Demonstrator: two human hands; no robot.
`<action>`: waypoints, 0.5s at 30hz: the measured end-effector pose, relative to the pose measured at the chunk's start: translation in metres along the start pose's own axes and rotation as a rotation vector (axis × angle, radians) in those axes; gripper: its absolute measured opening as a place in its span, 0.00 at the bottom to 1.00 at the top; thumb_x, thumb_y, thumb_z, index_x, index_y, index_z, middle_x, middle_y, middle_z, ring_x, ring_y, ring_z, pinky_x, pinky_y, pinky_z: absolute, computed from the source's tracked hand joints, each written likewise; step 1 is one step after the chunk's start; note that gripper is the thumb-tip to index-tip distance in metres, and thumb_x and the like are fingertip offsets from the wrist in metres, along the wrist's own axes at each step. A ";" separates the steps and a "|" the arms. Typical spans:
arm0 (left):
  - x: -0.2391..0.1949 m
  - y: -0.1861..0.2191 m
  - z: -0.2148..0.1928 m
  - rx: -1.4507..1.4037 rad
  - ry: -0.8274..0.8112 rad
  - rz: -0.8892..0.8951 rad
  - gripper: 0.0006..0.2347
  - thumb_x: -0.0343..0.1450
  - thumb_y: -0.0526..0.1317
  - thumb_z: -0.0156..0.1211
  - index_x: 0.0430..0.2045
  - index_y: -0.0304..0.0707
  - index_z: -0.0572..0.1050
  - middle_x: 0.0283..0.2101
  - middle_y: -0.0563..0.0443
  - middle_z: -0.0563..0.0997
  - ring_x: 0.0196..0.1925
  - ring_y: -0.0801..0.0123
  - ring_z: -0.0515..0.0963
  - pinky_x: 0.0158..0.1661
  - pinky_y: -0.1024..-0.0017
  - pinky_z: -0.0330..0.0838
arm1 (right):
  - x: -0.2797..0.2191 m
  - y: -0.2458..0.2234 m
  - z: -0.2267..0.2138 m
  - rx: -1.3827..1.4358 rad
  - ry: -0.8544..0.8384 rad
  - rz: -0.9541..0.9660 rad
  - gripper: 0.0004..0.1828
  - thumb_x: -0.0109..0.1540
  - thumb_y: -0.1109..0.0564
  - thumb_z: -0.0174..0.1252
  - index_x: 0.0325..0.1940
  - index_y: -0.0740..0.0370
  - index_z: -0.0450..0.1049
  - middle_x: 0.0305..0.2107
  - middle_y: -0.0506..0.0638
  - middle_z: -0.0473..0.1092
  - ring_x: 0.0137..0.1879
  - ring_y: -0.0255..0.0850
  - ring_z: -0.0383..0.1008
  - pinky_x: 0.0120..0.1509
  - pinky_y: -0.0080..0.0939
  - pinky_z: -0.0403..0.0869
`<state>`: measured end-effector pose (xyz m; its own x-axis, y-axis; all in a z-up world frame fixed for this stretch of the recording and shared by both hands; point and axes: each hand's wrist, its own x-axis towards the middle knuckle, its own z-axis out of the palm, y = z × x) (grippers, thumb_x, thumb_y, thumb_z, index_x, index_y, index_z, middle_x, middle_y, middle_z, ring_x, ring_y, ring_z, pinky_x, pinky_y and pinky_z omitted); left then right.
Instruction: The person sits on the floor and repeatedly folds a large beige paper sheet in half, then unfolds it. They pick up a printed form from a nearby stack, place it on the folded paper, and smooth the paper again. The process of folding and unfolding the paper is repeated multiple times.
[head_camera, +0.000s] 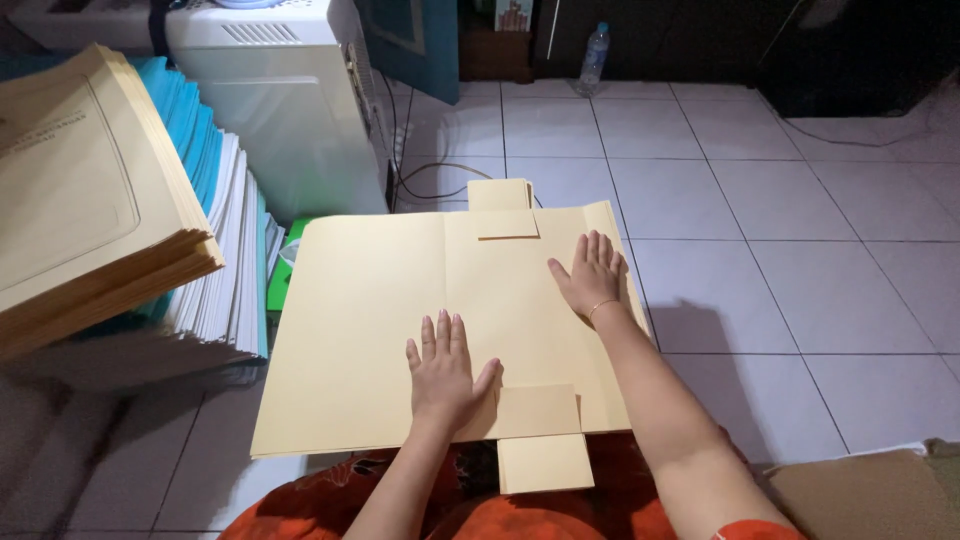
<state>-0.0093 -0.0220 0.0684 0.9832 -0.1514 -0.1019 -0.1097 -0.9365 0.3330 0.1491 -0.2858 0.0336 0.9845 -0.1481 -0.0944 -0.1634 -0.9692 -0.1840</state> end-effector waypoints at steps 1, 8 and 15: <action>0.001 0.000 0.001 0.005 0.009 -0.003 0.39 0.73 0.66 0.37 0.74 0.37 0.48 0.78 0.40 0.48 0.80 0.46 0.42 0.70 0.40 0.36 | 0.015 -0.001 0.000 0.005 0.006 -0.007 0.51 0.68 0.23 0.22 0.81 0.64 0.39 0.79 0.59 0.35 0.84 0.52 0.27 0.83 0.60 0.31; 0.006 0.000 -0.003 -0.011 0.003 -0.007 0.39 0.72 0.66 0.39 0.74 0.39 0.49 0.78 0.42 0.48 0.80 0.48 0.42 0.71 0.43 0.35 | 0.045 0.004 -0.001 -0.038 0.018 -0.052 0.48 0.68 0.23 0.22 0.82 0.55 0.41 0.79 0.50 0.37 0.84 0.45 0.31 0.83 0.58 0.34; 0.007 -0.001 -0.002 -0.004 0.004 -0.011 0.39 0.72 0.66 0.38 0.74 0.39 0.49 0.78 0.42 0.48 0.80 0.49 0.42 0.71 0.43 0.35 | -0.038 0.029 -0.004 -0.042 -0.037 -0.008 0.50 0.67 0.22 0.25 0.81 0.59 0.40 0.79 0.54 0.35 0.84 0.48 0.29 0.83 0.57 0.35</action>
<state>-0.0024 -0.0212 0.0697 0.9849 -0.1397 -0.1022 -0.0981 -0.9370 0.3353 0.1067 -0.3093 0.0353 0.9825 -0.1335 -0.1297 -0.1518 -0.9780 -0.1433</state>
